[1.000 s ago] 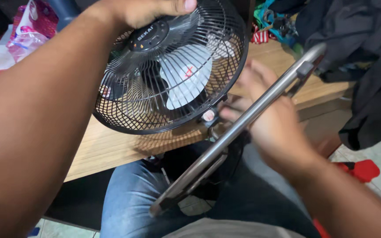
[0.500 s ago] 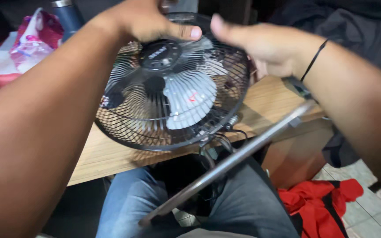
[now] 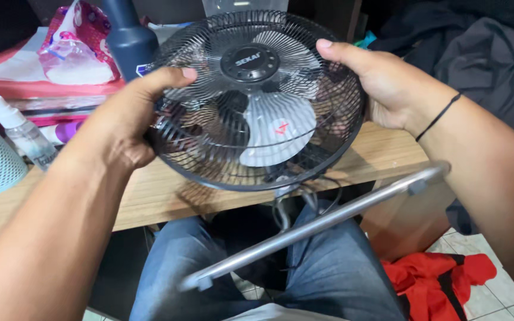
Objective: The person assembles a desk fan by attaching the fan blades to the motor hub, securing them with a nut, and then snapping the front protective cage into place. The fan is placed on a desk after assembly.
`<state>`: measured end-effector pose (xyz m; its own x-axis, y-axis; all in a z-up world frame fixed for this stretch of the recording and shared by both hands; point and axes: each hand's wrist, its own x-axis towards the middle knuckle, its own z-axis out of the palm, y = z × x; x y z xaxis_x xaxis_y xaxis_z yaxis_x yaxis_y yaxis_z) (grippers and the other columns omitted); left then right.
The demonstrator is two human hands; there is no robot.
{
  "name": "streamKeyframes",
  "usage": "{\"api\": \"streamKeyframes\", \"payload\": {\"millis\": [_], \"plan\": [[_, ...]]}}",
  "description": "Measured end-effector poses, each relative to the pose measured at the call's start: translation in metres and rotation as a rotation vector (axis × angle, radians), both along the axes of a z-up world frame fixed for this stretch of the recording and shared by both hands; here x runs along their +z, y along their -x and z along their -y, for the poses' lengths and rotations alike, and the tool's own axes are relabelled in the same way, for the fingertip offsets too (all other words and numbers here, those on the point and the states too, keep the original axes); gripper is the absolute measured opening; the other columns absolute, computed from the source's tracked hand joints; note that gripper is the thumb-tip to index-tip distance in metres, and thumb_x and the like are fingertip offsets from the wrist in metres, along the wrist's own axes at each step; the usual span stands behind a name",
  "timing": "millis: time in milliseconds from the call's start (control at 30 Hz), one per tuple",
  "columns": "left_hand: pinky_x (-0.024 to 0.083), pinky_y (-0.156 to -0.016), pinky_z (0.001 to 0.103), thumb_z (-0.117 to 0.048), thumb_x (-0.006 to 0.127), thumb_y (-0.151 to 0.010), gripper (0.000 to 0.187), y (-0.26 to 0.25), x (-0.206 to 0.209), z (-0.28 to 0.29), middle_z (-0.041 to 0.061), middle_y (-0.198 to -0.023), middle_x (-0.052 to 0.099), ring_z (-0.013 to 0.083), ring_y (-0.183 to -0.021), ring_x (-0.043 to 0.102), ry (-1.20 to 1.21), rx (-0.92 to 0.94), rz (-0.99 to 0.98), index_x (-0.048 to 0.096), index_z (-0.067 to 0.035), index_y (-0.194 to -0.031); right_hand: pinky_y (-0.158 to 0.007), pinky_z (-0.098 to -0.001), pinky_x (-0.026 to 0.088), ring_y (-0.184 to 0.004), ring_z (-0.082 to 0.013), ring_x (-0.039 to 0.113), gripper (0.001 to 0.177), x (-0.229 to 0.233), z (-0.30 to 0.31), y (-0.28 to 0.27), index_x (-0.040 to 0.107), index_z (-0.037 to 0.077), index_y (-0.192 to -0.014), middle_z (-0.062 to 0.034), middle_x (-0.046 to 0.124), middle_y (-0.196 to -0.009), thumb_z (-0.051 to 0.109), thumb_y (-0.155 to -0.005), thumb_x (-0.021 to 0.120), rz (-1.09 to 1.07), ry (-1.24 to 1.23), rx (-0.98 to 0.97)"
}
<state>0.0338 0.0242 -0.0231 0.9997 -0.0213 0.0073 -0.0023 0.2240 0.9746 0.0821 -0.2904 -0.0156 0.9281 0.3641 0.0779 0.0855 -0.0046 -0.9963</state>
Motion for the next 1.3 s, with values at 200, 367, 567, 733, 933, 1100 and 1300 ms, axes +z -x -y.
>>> {"api": "streamKeyframes", "payload": {"millis": [200,367,567,733,933,1100,1300], "plan": [[0.066,-0.080,0.044,-0.022,0.071,-0.080,0.035,0.002,0.020,-0.033,0.009,-0.098,0.076,0.0233,-0.087,0.075,0.059,0.001,0.018,0.070,-0.003,-0.109,-0.073,-0.0456,0.057,-0.090,-0.0266,0.073,0.047,-0.024,0.032,-0.006,0.069,0.012,-0.124,-0.0040,0.078,-0.108,0.049,-0.097,0.055,-0.047,-0.090,-0.005],[0.064,-0.085,0.045,-0.021,0.068,-0.077,0.035,0.010,0.030,-0.036,0.010,-0.102,0.078,0.0226,-0.088,0.079,-0.021,0.014,0.108,0.070,-0.003,-0.108,-0.093,-0.0347,0.054,-0.099,-0.0214,0.074,0.046,-0.087,0.017,-0.014,0.074,0.014,-0.117,-0.0064,0.080,-0.110,0.030,-0.075,0.082,0.302,0.977,-0.086],[0.065,-0.084,0.043,-0.021,0.070,-0.081,0.033,0.006,0.036,-0.036,0.010,-0.099,0.077,0.0225,-0.086,0.076,-0.063,-0.020,0.133,0.070,-0.001,-0.108,-0.094,-0.0424,0.055,-0.100,-0.0348,0.073,0.059,-0.092,0.060,-0.034,0.074,0.016,-0.125,-0.0188,0.077,-0.107,0.050,-0.077,0.077,0.356,1.301,-0.327],[0.065,-0.083,0.041,-0.020,0.069,-0.082,0.031,-0.003,0.025,-0.037,0.010,-0.098,0.077,0.0217,-0.085,0.076,-0.049,-0.005,0.090,0.070,-0.002,-0.107,-0.080,-0.0459,0.054,-0.090,-0.0420,0.066,0.059,-0.084,0.068,-0.021,0.077,0.009,-0.118,-0.0251,0.070,-0.102,0.059,-0.085,0.076,0.971,1.324,-0.658],[0.065,-0.085,0.041,-0.022,0.068,-0.083,0.032,-0.001,0.016,-0.045,0.009,-0.101,0.077,0.0213,-0.088,0.076,-0.023,0.030,0.067,0.069,-0.003,-0.109,-0.074,-0.0398,0.052,-0.084,-0.0291,0.068,0.051,-0.092,0.017,0.032,0.078,-0.002,-0.111,-0.0202,0.073,-0.098,0.044,-0.100,0.061,-0.101,0.425,0.012],[0.064,-0.089,0.040,-0.021,0.071,-0.082,0.037,0.006,0.021,-0.033,0.010,-0.104,0.076,0.0214,-0.092,0.076,-0.048,-0.060,0.168,0.069,-0.001,-0.113,-0.090,-0.0452,0.054,-0.106,-0.0286,0.069,0.047,-0.039,0.007,0.039,0.063,0.003,-0.129,-0.0153,0.070,-0.120,0.041,-0.102,0.055,-0.142,-0.283,0.494],[0.061,-0.080,0.037,-0.020,0.074,-0.082,0.042,0.005,0.047,-0.032,0.009,-0.104,0.074,0.0204,-0.089,0.071,-0.307,-0.051,0.384,0.067,-0.002,-0.120,-0.082,-0.0500,0.061,-0.102,-0.0241,0.074,0.048,0.003,0.008,0.058,0.064,0.004,-0.122,-0.0108,0.076,-0.117,0.045,-0.099,0.053,0.088,0.043,-0.055]]}}
